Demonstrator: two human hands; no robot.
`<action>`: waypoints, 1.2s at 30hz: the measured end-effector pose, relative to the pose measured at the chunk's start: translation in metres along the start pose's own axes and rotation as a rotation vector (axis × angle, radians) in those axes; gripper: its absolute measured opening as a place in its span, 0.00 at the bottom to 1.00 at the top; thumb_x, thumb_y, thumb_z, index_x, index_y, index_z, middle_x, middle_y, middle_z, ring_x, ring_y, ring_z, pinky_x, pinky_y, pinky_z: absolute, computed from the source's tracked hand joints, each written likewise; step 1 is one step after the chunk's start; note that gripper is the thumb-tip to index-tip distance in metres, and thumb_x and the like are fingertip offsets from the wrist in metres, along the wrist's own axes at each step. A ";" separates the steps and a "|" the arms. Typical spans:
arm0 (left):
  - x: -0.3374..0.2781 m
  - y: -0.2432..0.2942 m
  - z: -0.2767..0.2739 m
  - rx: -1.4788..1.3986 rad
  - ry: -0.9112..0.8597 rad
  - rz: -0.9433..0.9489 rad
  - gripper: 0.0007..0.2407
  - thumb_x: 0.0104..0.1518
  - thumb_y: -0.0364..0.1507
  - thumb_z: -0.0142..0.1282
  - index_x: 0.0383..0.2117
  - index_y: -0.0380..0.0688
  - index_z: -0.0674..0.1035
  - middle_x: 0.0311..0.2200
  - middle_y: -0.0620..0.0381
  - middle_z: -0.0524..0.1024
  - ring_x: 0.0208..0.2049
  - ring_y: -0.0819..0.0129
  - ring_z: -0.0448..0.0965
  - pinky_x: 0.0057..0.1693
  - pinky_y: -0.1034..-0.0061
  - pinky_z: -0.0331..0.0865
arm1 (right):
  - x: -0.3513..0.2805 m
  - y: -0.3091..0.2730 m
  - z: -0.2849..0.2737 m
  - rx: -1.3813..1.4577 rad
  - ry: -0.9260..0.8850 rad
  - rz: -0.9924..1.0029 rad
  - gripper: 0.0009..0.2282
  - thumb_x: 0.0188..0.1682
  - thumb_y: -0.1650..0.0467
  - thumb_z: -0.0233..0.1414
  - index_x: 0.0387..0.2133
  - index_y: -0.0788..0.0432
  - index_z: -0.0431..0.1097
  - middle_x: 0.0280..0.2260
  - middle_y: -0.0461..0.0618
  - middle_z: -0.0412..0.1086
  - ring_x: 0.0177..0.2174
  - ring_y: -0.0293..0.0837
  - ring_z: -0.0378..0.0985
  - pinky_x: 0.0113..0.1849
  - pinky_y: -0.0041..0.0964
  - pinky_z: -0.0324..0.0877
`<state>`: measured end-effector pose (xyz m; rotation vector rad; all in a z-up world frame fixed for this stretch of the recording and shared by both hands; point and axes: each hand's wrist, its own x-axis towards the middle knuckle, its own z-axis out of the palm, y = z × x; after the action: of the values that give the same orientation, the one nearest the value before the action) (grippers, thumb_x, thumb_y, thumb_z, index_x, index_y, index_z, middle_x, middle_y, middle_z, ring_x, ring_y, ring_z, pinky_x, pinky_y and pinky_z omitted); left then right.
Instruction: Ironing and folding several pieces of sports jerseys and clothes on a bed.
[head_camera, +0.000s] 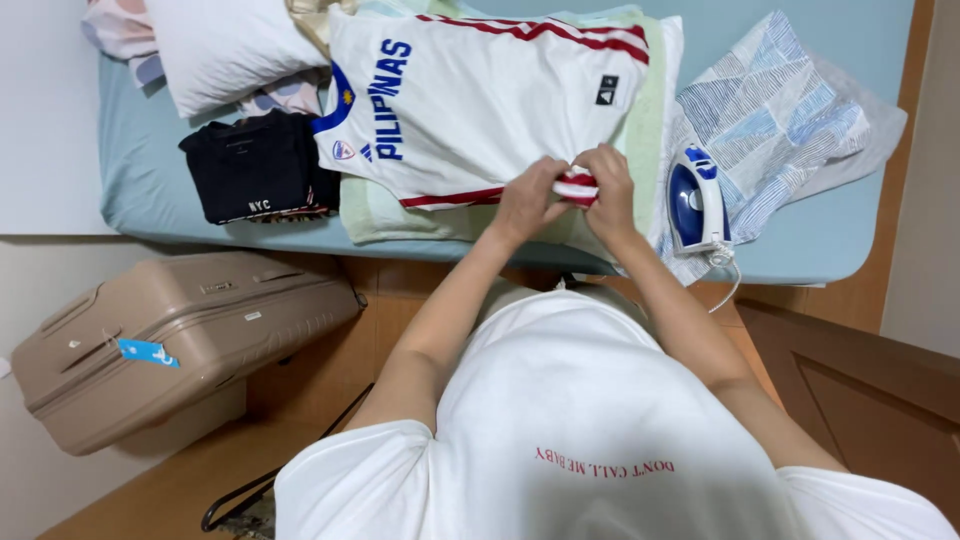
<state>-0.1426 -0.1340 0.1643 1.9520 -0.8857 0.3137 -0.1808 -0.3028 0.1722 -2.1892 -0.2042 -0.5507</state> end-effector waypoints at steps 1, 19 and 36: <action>-0.003 0.000 -0.012 -0.024 0.011 -0.008 0.21 0.47 0.26 0.67 0.47 0.40 0.72 0.39 0.48 0.73 0.42 0.46 0.76 0.45 0.59 0.71 | 0.008 -0.012 -0.008 -0.016 -0.002 -0.105 0.08 0.45 0.78 0.58 0.36 0.63 0.70 0.36 0.56 0.72 0.43 0.58 0.75 0.58 0.55 0.67; -0.122 -0.110 -0.117 0.331 -0.790 -0.461 0.33 0.33 0.40 0.74 0.53 0.51 0.78 0.50 0.50 0.74 0.53 0.46 0.72 0.52 0.52 0.66 | -0.025 0.052 0.095 -0.102 -0.487 0.582 0.33 0.46 0.57 0.64 0.59 0.67 0.64 0.56 0.67 0.65 0.52 0.58 0.70 0.52 0.51 0.67; -0.019 -0.055 -0.079 0.063 -0.364 -0.433 0.15 0.64 0.37 0.58 0.52 0.44 0.78 0.51 0.50 0.77 0.52 0.54 0.76 0.57 0.63 0.70 | 0.011 0.026 0.076 -0.153 -0.170 0.437 0.09 0.58 0.68 0.55 0.34 0.64 0.68 0.21 0.55 0.69 0.25 0.50 0.71 0.37 0.49 0.61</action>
<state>-0.1074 -0.0430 0.1600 2.2364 -0.6536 -0.2769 -0.1388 -0.2610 0.1175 -2.3346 0.2320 -0.1377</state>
